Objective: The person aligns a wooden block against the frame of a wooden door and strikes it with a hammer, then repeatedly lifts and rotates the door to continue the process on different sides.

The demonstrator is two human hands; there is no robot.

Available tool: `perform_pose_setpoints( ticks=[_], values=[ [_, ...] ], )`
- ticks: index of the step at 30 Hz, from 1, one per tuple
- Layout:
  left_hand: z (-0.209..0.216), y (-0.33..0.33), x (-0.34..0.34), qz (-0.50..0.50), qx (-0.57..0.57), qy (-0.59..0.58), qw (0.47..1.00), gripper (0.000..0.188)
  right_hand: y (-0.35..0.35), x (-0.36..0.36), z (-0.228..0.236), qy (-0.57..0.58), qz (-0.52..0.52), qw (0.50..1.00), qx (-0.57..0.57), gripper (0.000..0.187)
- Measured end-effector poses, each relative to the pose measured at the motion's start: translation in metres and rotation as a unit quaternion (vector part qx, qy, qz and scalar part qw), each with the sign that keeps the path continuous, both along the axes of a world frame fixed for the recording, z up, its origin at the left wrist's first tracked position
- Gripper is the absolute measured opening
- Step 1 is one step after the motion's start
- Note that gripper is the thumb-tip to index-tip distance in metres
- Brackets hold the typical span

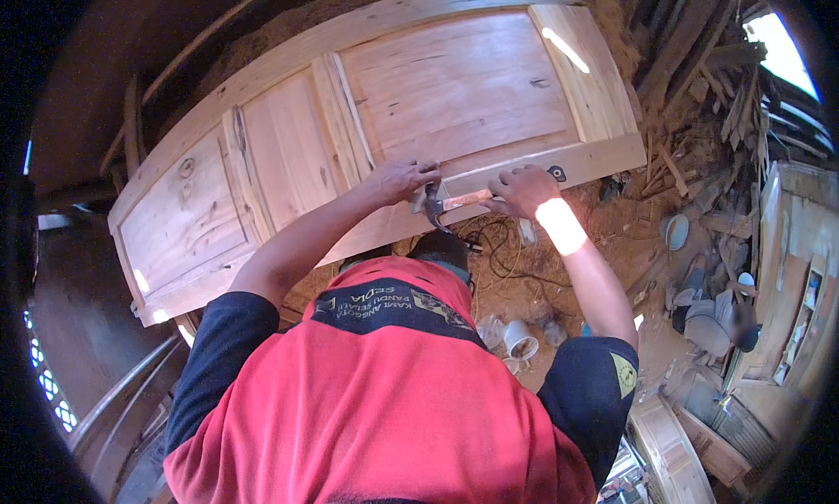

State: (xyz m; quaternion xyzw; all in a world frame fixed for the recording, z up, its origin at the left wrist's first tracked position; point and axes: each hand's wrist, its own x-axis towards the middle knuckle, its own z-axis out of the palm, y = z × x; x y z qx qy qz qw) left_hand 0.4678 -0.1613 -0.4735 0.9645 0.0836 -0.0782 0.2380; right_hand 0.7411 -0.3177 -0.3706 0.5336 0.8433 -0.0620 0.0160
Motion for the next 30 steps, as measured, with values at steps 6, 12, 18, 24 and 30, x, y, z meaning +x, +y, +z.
perform_pose_setpoints(
  ticks=[6, 12, 18, 24, 30],
  values=[
    [0.001, -0.002, -0.001, -0.014, 0.045, 0.009, 0.999, 0.064, -0.007, -0.008, 0.013, 0.022, 0.062, 0.998, -0.012, 0.041],
    [0.004, -0.004, 0.003, -0.002, 0.046, 0.018, 0.999, 0.063, -0.02, -0.012, 0.003, 0.01, 0.021, 1.0, -0.008, 0.041],
    [-0.007, -0.002, 0.001, 0.014, 0.027, -0.003, 1.0, 0.058, -0.015, -0.022, 0.017, -0.004, -0.09, 0.996, 0.026, 0.037],
    [0.006, -0.018, -0.077, 0.05, -0.037, -0.062, 0.996, 0.068, -0.059, -0.052, 0.014, 0.198, -0.163, 0.964, 0.07, 0.031],
    [0.033, -0.032, -0.22, 0.104, -0.095, 0.063, 0.988, 0.08, -0.089, -0.136, -0.004, 0.17, -0.286, 0.942, 0.047, 0.031]
  ],
)
